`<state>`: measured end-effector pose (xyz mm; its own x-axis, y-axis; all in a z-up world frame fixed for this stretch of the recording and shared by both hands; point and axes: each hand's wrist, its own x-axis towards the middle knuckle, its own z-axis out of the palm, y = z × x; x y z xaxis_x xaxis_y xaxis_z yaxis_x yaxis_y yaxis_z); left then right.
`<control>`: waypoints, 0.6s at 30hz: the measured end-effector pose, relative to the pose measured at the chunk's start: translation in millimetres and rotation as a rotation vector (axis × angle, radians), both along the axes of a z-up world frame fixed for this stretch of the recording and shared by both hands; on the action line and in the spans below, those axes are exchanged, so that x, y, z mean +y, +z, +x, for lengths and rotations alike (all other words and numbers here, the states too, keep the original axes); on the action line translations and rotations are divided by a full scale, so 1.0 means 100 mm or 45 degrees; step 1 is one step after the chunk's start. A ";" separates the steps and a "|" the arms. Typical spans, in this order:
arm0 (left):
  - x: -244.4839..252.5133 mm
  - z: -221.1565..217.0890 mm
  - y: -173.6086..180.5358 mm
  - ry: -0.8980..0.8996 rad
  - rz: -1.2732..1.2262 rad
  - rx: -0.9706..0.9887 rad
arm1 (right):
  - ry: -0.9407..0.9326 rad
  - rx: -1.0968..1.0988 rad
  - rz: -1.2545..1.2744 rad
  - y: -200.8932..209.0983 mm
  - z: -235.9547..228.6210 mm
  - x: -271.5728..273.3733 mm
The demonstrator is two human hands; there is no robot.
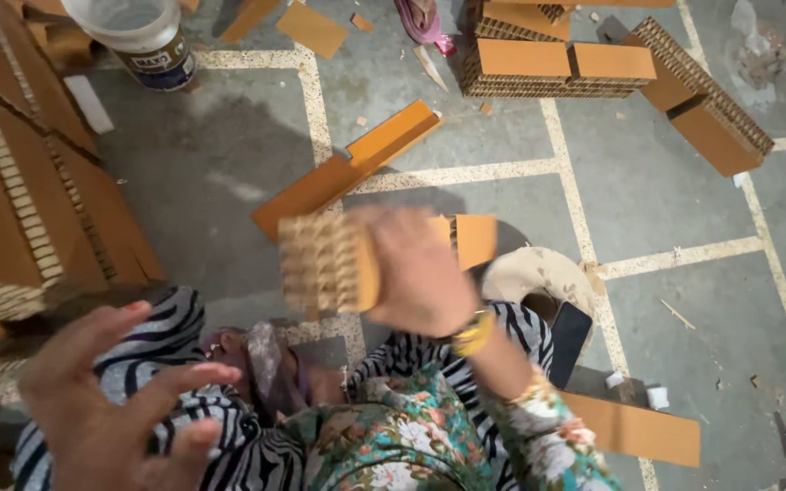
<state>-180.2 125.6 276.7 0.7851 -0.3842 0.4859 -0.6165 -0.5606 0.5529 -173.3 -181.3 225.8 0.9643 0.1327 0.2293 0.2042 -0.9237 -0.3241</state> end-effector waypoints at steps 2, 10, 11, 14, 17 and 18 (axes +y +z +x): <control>0.12 -0.04 0.09 0.058 0.036 0.049 | 0.002 -0.160 0.358 0.42 -0.11 -0.28; 0.29 -0.12 0.10 0.202 0.213 0.000 | -0.021 0.218 0.943 -0.06 -0.42 -1.77; 0.30 -0.12 0.10 0.235 0.282 -0.021 | -0.155 0.345 0.772 -0.36 -0.39 -1.97; 0.30 -0.19 0.05 0.264 0.309 0.006 | 0.098 0.374 0.672 -1.47 -0.27 -2.50; 0.43 -0.18 -0.13 0.047 0.129 0.237 | -0.241 0.611 0.671 -2.59 -0.12 -2.79; 0.49 -0.18 -0.20 -0.007 0.119 0.336 | -0.403 0.688 0.442 -2.82 -0.11 -2.87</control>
<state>-198.6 174.7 256.3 0.8776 -0.4223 0.2271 -0.4612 -0.6139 0.6407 -184.4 -468.0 -56.6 0.9352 -0.1662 -0.3128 -0.3284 -0.7375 -0.5901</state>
